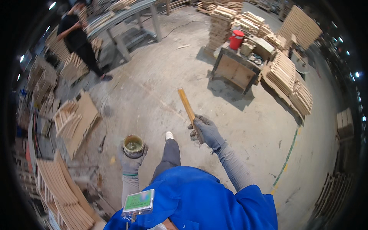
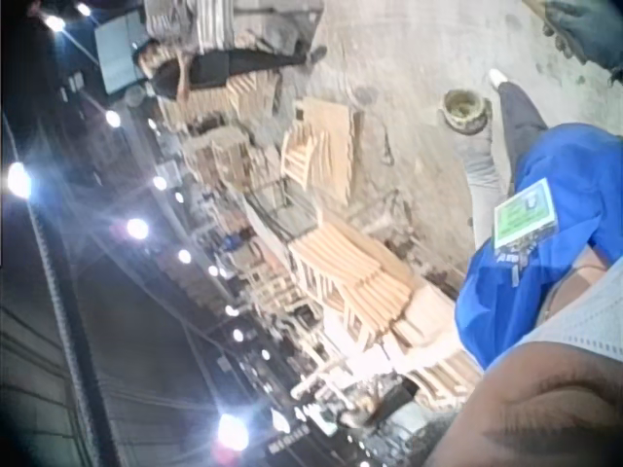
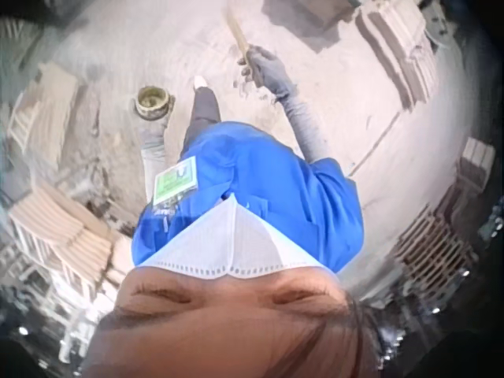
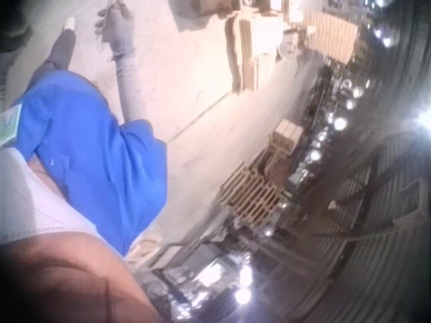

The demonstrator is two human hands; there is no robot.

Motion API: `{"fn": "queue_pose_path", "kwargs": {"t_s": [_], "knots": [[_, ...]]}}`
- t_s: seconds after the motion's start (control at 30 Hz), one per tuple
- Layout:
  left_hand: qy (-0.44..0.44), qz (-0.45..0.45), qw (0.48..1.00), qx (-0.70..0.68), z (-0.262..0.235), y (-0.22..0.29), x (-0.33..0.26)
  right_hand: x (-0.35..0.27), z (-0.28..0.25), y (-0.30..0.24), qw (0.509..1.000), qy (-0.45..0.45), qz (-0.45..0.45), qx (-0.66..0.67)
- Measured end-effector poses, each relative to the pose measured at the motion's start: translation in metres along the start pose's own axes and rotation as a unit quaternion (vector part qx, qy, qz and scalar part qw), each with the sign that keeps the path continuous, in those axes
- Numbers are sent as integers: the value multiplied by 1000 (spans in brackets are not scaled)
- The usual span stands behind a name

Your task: The person applies a liquid finish to wooden chair frames using a brush. They dip the brush into a can, coat the chair parts, and occasionally mix the liquid in the can with a tool while squatting. The person also adds liquid from a bottle into the can during the process.

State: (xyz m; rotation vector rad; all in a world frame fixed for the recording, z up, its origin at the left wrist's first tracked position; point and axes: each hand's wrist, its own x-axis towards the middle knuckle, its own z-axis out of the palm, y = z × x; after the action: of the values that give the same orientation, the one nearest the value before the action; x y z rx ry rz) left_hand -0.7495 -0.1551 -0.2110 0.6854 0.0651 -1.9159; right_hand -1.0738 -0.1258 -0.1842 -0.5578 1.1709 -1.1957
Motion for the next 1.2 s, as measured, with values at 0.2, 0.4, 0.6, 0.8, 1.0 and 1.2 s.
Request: {"fn": "queue_pose_path", "kwargs": {"t_s": [0.2, 0.4, 0.6, 0.8, 1.0, 1.2], "knots": [[-14, -77, 996, 52, 62, 36, 141, 102, -28, -47, 984, 130, 1, -120], [-177, 62, 819, 542, 166, 61, 229, 160, -83, -76, 933, 303, 2, -196], [-231, -39, 827, 512, 225, 8, 340, 168, -144, -83, 896, 427, 40, -118], [-160, -265, 909, 279, 333, -124, 415, 197, -229, -105, 880, 468, 5, -80], [-279, -134, 841, 444, 411, -219, 481, 285, -328, -167, 879, 468, -45, -82], [-148, -228, 913, 303, 443, -255, 557, 357, -417, -233, 894, 434, -82, -69]]}}
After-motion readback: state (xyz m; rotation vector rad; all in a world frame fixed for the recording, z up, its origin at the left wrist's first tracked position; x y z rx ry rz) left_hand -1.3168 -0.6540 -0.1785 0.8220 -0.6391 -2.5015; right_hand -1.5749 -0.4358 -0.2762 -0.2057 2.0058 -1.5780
